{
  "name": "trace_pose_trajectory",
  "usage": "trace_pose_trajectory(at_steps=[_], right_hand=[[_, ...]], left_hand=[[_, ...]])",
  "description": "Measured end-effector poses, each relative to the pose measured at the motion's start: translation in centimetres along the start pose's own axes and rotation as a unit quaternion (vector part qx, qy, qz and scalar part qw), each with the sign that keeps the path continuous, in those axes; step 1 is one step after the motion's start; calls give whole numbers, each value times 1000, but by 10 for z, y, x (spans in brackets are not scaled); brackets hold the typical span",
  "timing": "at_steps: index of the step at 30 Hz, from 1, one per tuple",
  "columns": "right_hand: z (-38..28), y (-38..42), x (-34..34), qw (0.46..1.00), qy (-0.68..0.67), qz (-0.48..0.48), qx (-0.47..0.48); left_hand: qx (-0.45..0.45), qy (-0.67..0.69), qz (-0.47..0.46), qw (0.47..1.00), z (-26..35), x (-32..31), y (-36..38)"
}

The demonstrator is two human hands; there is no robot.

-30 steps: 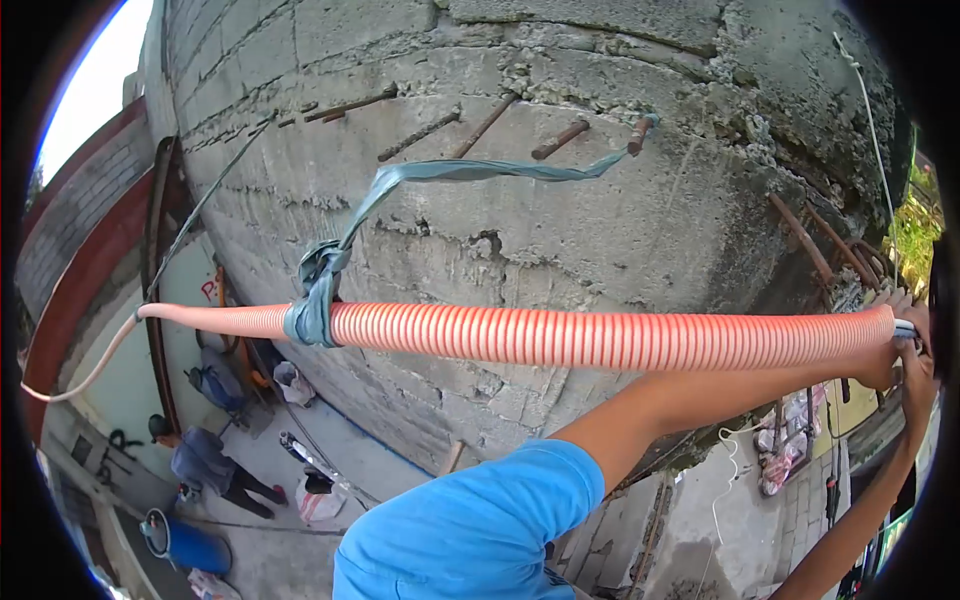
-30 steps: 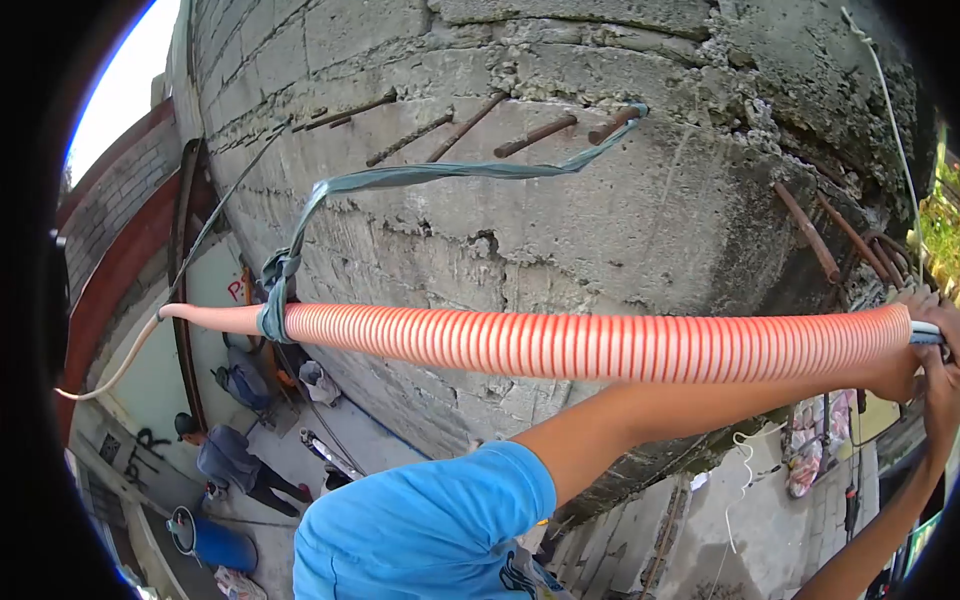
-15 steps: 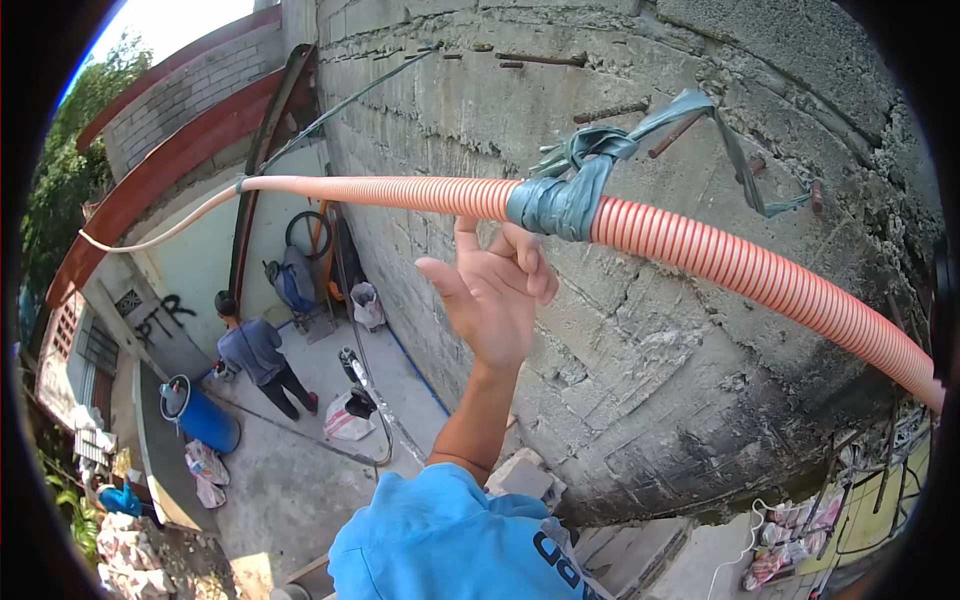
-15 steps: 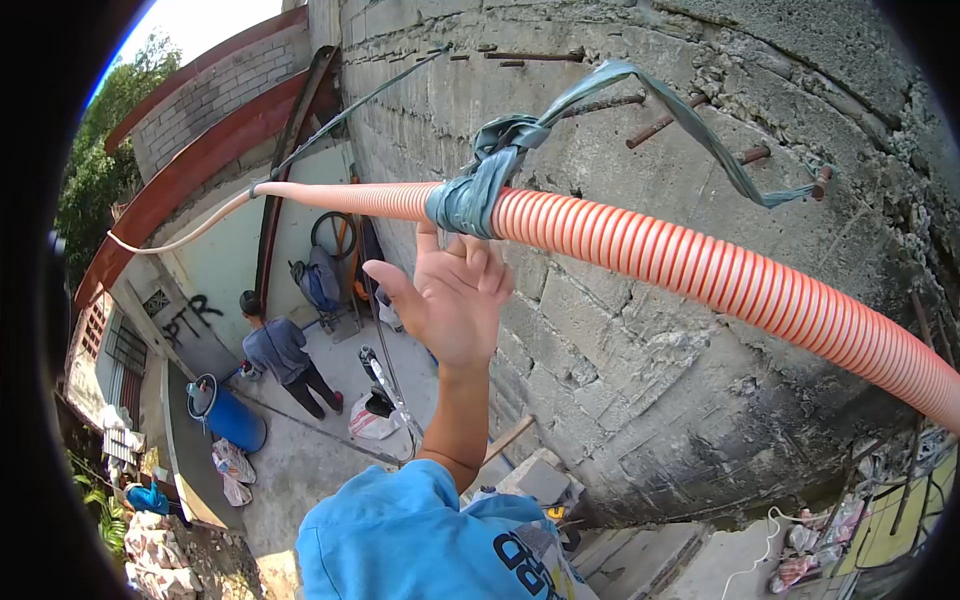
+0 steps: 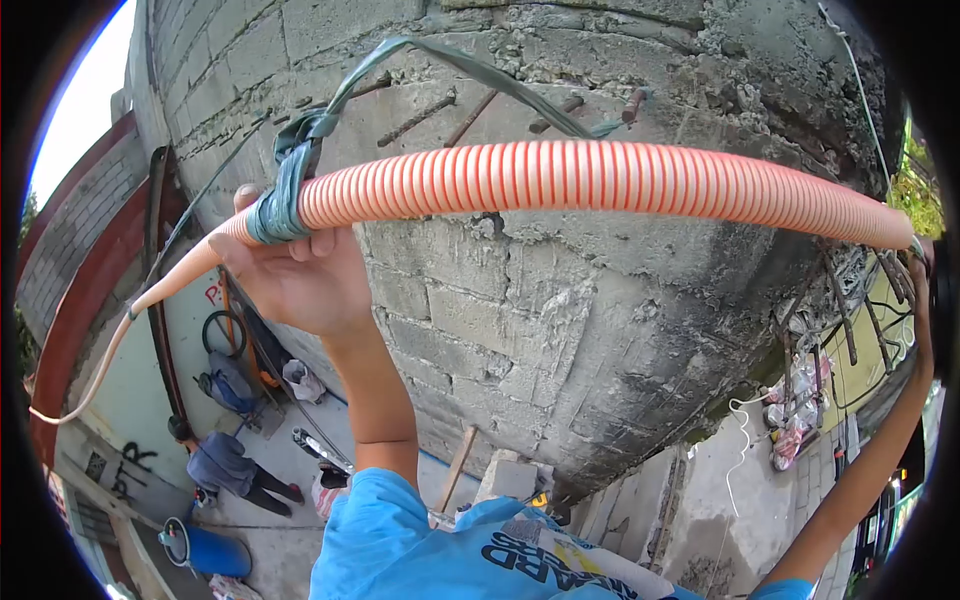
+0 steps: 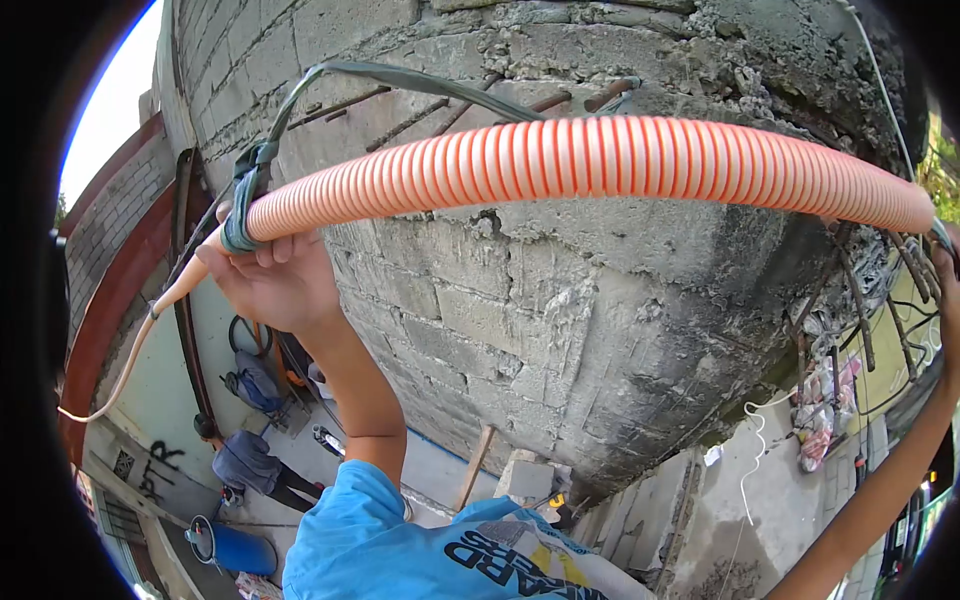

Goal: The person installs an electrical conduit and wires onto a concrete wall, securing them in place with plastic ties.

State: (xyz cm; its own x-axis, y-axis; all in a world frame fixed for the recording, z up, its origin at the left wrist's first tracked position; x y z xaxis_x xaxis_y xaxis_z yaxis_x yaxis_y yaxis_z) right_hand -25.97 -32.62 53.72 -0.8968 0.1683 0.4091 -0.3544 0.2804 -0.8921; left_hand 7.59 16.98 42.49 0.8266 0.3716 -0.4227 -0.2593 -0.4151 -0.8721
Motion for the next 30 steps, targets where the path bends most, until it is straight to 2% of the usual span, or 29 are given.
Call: trace_pose_trajectory(at_steps=[1,2,4,6,8,10,11,12,14,15,16,17,18,19,20,22,24,27,30], right_hand=[[71,2,-4,997,64,-49,-8],[93,7,-9,997,-43,-53,-31],[84,15,-9,999,-16,-21,39],[53,20,-10,997,9,-39,63],[26,27,-13,996,37,-46,68],[16,35,-15,995,68,-42,54],[13,34,-18,994,74,-72,39],[10,34,-20,991,81,-102,24],[-2,46,-19,994,60,-73,56],[14,49,-16,992,86,-72,64],[41,53,-15,994,44,-74,60],[67,55,-15,991,65,-93,76],[82,54,-17,990,69,-119,34],[10,49,-18,984,65,-85,139],[-62,48,-19,967,66,-43,242],[-55,51,-24,971,94,-47,214],[-66,56,-26,969,118,-28,215],[-71,58,-27,977,101,-4,188],[-76,65,-29,979,95,46,175]], left_hand=[[1,-4,7,1000,1,4,8],[2,-8,14,1000,3,7,16],[15,-34,62,997,2,14,31],[57,30,30,997,0,23,44],[76,54,35,995,4,39,61],[81,-50,61,994,5,44,75],[138,38,17,990,0,49,84],[146,72,-3,987,-2,60,91],[156,130,-43,978,-3,82,108],[166,155,-76,971,-6,85,112],[177,132,-32,975,-8,97,118],[190,93,-19,977,-11,97,118],[204,55,-7,977,-12,96,118],[219,17,5,976,-14,96,118],[176,32,-18,984,-15,90,111],[199,-15,56,978,-13,89,106],[206,-35,11,978,-13,93,106],[218,-111,28,969,-7,104,113],[274,-276,7,921,9,97,120]])
Point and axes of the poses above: each hand's wrist, its own y-axis away from the middle knuckle, its own x-axis out of the back of the hand, z = x × y, the point moved 8 cm from there along -y, towards the middle knuckle, and after that the axes turned 10 degrees about -x, right-handed, at the moved point
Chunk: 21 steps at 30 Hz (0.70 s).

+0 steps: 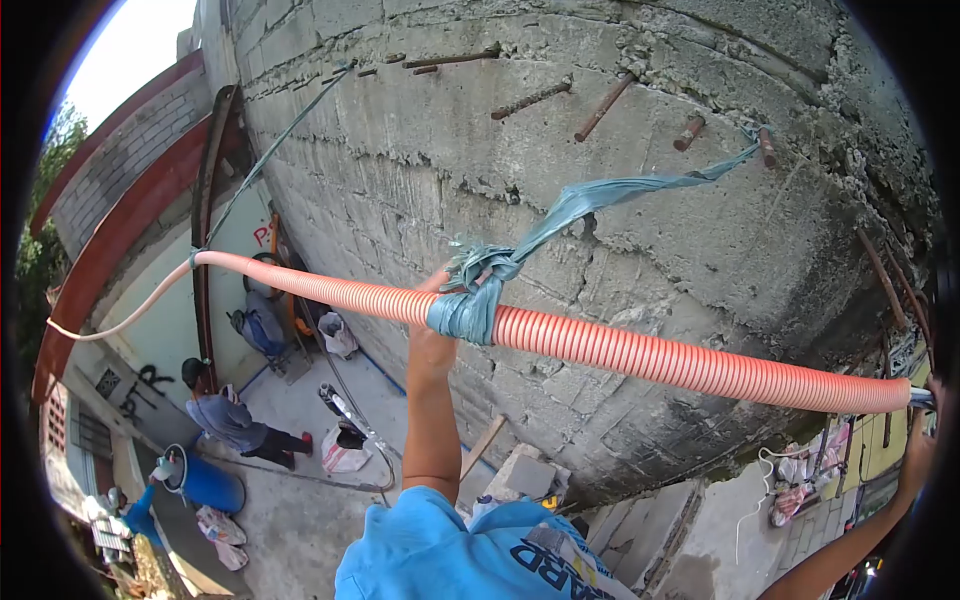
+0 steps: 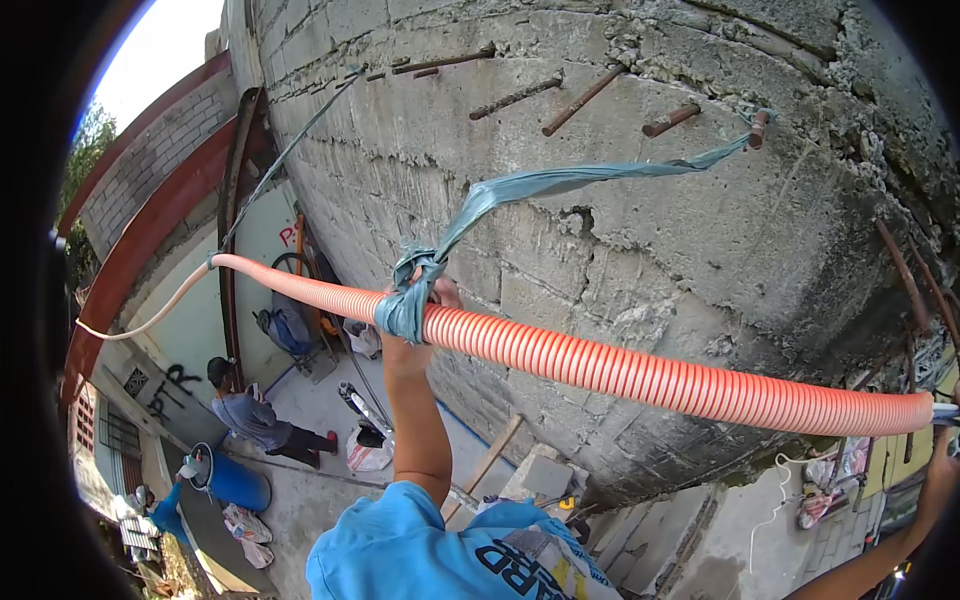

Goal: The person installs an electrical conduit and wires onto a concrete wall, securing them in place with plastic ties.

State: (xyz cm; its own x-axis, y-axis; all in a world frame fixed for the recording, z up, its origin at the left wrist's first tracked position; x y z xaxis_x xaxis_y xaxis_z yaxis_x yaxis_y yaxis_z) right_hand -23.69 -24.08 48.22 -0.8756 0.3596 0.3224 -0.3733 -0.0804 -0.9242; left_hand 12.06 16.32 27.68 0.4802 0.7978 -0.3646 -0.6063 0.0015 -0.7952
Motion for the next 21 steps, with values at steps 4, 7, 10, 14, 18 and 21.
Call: trace_pose_trajectory(at_steps=[4,7,10,14,18,21], right_hand=[[-29,-3,-4,998,39,40,22],[1,20,-17,998,53,-5,-39],[-13,23,-16,998,29,-43,-33],[-84,3,-8,999,-27,-45,11],[-150,2,-2,984,-159,6,83],[-214,5,-9,930,-304,-15,206]], left_hand=[[-172,-253,-202,930,84,-38,13],[-243,-139,-128,951,132,-25,13],[-239,-430,-39,870,158,-46,-28],[-129,-471,-240,839,126,-71,-70],[-21,-398,-301,866,115,-74,-66],[-30,-443,-278,852,122,-78,-63]])
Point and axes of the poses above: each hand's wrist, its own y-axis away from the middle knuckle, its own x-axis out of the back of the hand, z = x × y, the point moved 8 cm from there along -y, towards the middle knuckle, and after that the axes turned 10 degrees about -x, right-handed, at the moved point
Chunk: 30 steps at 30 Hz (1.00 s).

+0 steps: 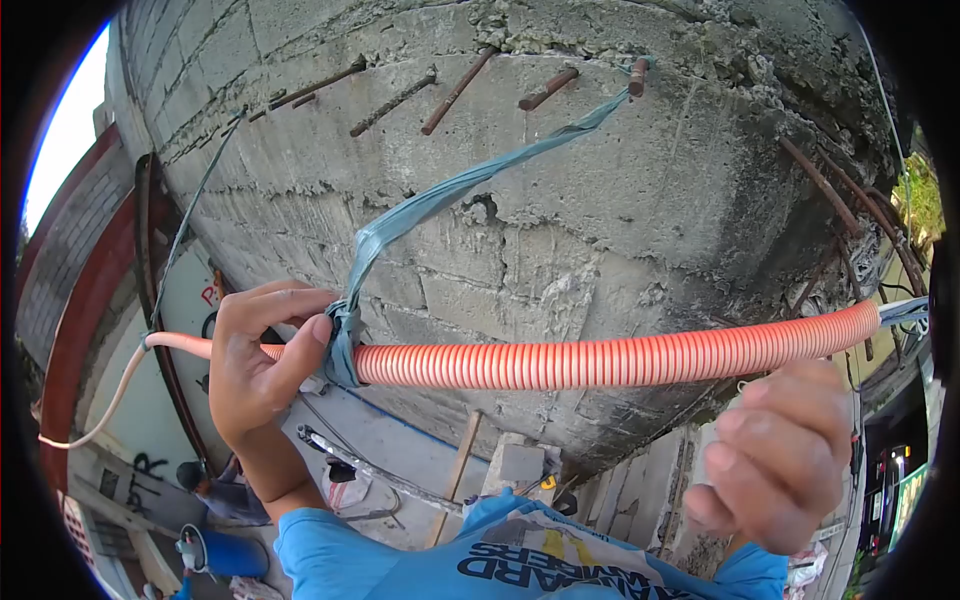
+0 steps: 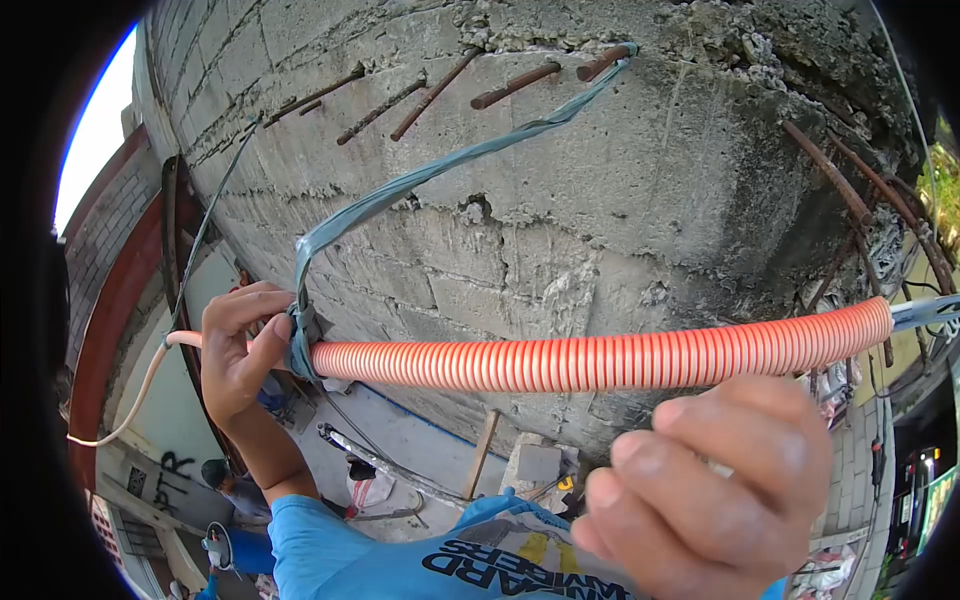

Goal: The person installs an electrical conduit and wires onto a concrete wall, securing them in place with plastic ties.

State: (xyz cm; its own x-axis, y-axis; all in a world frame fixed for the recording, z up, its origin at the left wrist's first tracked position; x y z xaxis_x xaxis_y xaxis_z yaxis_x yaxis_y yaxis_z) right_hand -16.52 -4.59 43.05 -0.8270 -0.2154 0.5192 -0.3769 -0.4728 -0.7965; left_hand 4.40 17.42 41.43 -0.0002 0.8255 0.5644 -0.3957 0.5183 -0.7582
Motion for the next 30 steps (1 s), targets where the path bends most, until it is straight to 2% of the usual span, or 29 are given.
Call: trace_pose_trajectory(at_steps=[3,5,8,11,13,16,18,21,22,25,27,30], right_hand=[[-38,8,-71,976,-199,-53,67],[-53,23,-121,948,-198,-224,112],[-59,10,-140,964,-154,-160,145],[-72,-17,-107,968,-216,14,131],[-76,-40,-94,979,-149,92,108],[-66,-78,-99,978,-67,187,58],[-59,-92,-110,983,-35,179,32],[-52,-99,-127,995,-17,95,7],[-51,-99,-126,996,-18,83,1],[-50,-101,-130,997,-31,63,-14],[-52,-103,-128,998,-33,59,-18],[-54,-103,-127,997,-36,61,-12]], left_hand=[[56,-3,-9,998,-12,-5,2],[73,48,-44,995,-21,-8,1],[118,128,-97,980,-36,-12,3],[168,171,-111,965,-40,-13,4],[193,156,-101,963,-35,-12,4],[91,130,-42,986,-30,-6,0],[21,118,13,993,-16,-1,-2],[-1,61,68,996,-15,3,7],[-9,85,78,993,-20,1,10],[-3,104,93,990,-15,-1,13],[58,119,72,989,-12,1,14],[46,128,80,987,-11,-1,13]])
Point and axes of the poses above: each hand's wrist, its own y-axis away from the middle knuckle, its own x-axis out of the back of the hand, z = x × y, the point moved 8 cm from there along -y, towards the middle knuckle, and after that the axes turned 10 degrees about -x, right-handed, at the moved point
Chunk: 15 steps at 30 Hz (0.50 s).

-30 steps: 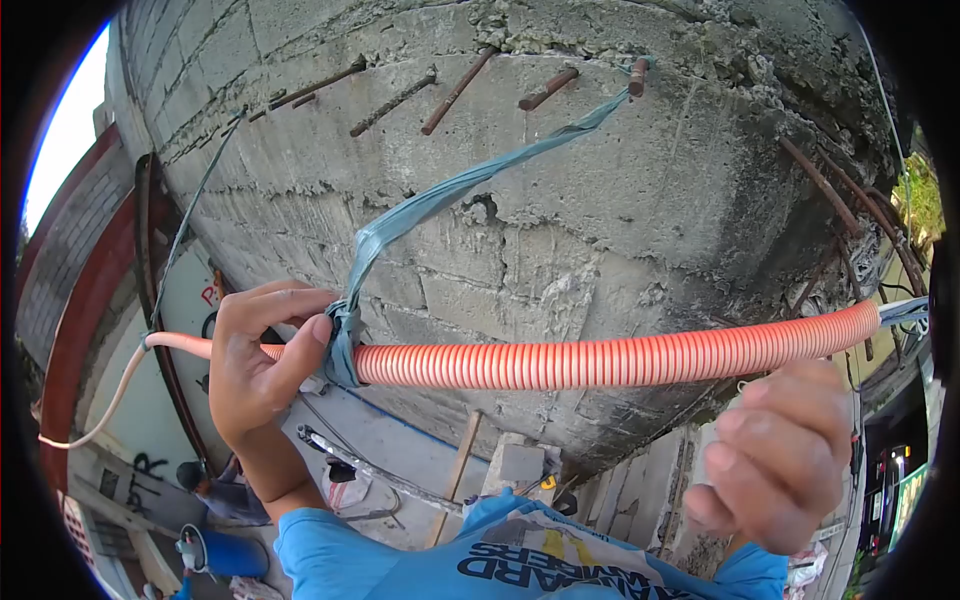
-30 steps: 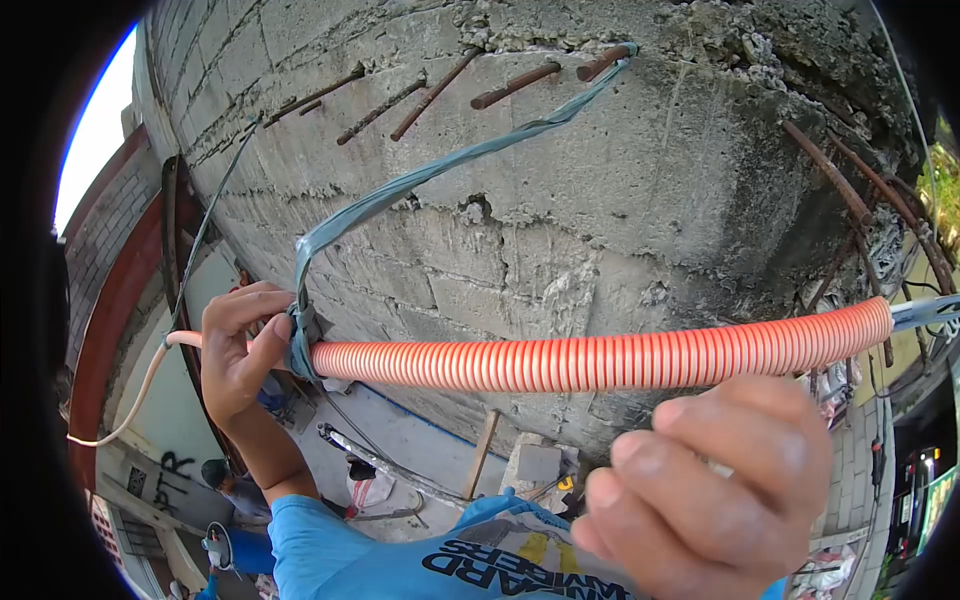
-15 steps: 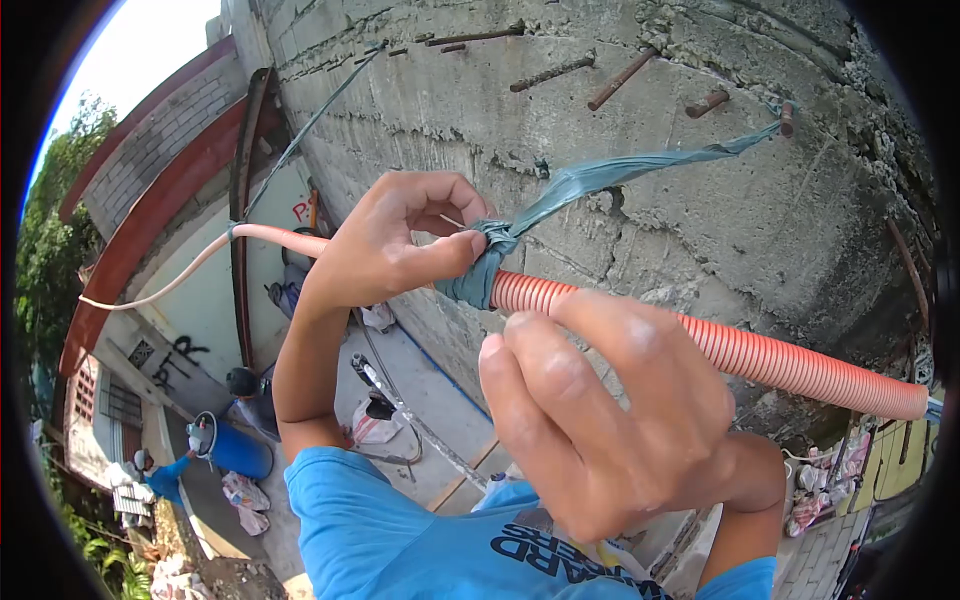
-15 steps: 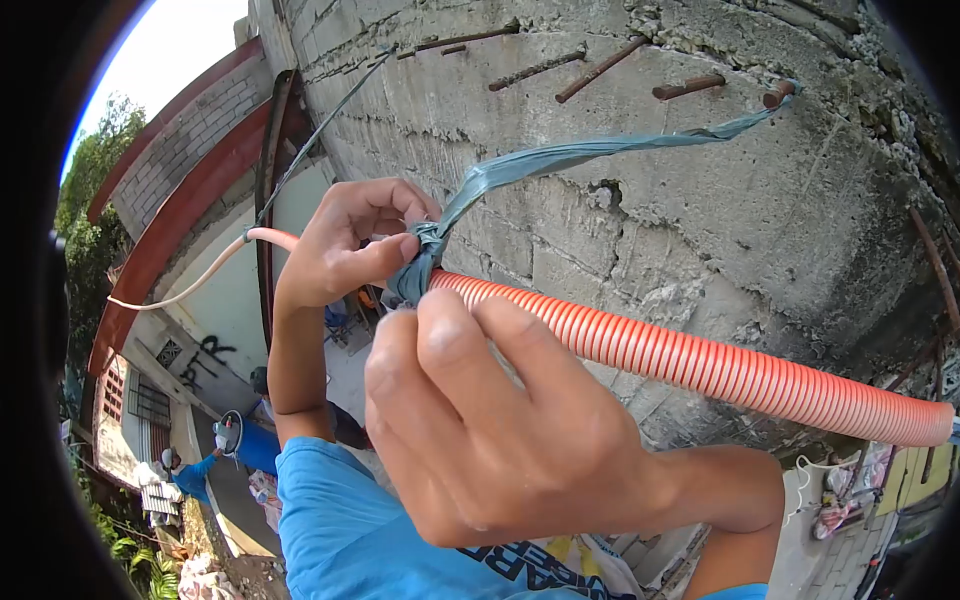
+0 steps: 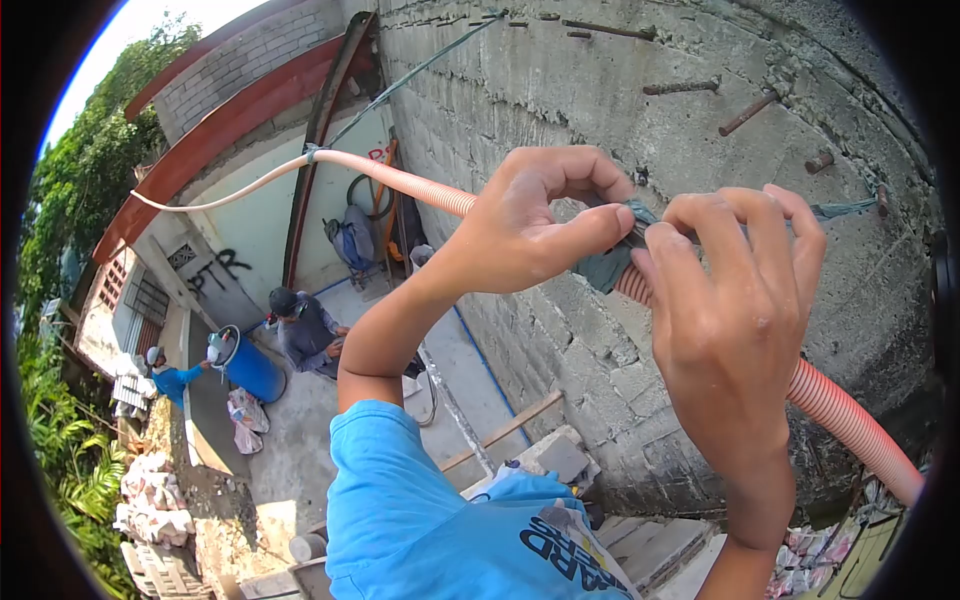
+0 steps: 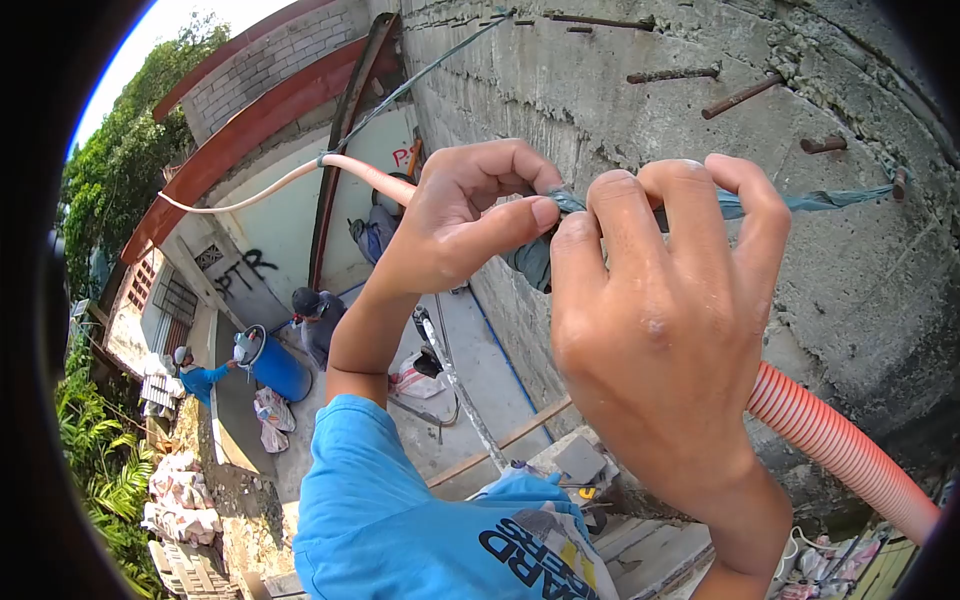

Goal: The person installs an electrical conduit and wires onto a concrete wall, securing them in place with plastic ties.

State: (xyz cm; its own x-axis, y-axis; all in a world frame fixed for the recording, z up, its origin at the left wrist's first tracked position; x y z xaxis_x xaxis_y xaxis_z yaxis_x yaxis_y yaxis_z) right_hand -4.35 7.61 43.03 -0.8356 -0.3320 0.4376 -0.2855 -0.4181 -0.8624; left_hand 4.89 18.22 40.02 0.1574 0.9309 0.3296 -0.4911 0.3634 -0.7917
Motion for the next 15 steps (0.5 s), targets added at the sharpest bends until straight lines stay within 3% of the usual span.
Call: trace_pose_trajectory(at_steps=[8,11,15], right_hand=[[-2,2,-6,999,-37,-9,11],[-2,1,0,998,-52,-22,3],[-1,1,3,997,-41,-49,-37]], left_hand=[[-42,-27,4,999,8,4,2],[-105,-217,-75,968,9,2,0],[-24,-105,-86,990,-1,-1,3]])
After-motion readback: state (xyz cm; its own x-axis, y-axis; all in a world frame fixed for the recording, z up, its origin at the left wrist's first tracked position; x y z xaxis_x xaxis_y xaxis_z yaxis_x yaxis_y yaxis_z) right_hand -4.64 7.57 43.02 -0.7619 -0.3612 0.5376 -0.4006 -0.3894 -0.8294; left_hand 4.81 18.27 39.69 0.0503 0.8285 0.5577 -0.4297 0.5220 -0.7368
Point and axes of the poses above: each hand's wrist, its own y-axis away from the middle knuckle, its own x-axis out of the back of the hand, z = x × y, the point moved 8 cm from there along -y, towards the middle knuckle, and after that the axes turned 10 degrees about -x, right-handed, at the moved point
